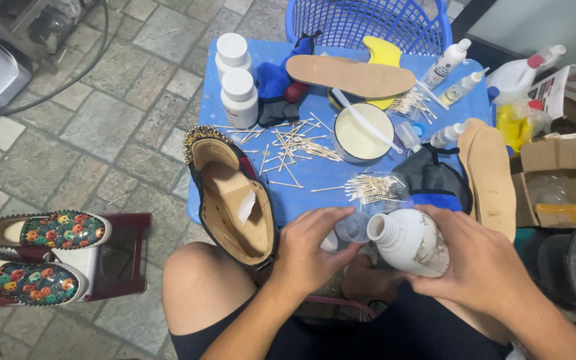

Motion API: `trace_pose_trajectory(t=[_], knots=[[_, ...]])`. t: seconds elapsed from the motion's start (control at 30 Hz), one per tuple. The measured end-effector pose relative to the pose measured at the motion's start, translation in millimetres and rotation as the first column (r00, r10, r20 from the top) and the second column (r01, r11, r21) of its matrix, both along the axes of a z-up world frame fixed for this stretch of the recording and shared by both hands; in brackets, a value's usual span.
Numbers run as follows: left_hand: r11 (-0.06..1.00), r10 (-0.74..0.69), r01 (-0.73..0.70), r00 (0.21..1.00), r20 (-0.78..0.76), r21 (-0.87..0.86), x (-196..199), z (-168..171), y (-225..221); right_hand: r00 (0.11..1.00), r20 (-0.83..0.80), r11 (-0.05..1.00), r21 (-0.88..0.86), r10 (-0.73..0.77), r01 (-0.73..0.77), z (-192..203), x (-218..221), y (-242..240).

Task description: The person pours liquid into a small container and uses a cotton swab to apply the substance along the edges of a shoe's sole and upper.

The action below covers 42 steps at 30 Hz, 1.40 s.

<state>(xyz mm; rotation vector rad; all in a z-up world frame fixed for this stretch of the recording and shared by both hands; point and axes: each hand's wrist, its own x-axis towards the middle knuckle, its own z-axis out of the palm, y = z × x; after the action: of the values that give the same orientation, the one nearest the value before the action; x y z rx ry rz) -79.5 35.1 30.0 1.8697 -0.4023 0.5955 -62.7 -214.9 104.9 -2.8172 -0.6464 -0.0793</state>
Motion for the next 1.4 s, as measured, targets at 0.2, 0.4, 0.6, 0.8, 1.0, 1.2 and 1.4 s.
trace_pose_trajectory(t=[0.2, 0.4, 0.6, 0.8, 1.0, 1.2, 1.4], knots=[[1.0, 0.004, -0.004, 1.0, -0.003, 0.025, 0.2, -1.5, -0.1, 1.0, 0.002, 0.994, -0.107, 0.002, -0.002, 4.7, 0.3, -2.9], [0.999, 0.012, -0.012, 1.0, 0.012, 0.047, 0.7, -2.7, -1.0, 1.0, 0.027, 0.986, -0.168, 0.008, -0.003, 12.6, -0.5, 2.2], [0.999, 0.007, -0.008, 1.0, 0.008, 0.039, 0.7, -3.6, -0.2, 0.999, 0.036, 0.985, -0.167, 0.041, -0.034, 16.6, -0.5, 4.0], [0.999, 0.019, -0.019, 1.0, 0.001, 0.045, -0.1, -3.6, -0.7, 0.993, 0.073, 0.982, -0.17, 0.098, -0.085, 17.7, 0.7, 3.8], [0.999, 0.018, -0.018, 1.0, 0.001, 0.05, 0.2, -3.1, -1.1, 0.995, 0.066, 0.977, -0.206, 0.07, -0.055, 18.3, 1.7, 4.4], [0.998, 0.032, -0.033, 0.999, 0.008, 0.05, 0.1, -4.4, -1.8, 0.996, 0.052, 0.971, -0.232, 0.067, -0.054, 20.4, 0.8, 6.7], [0.998, 0.03, -0.031, 0.999, 0.01, 0.047, 0.5, -5.3, -2.1, 0.994, 0.073, 0.97, -0.238, 0.077, -0.057, 22.2, 0.9, 8.9]])
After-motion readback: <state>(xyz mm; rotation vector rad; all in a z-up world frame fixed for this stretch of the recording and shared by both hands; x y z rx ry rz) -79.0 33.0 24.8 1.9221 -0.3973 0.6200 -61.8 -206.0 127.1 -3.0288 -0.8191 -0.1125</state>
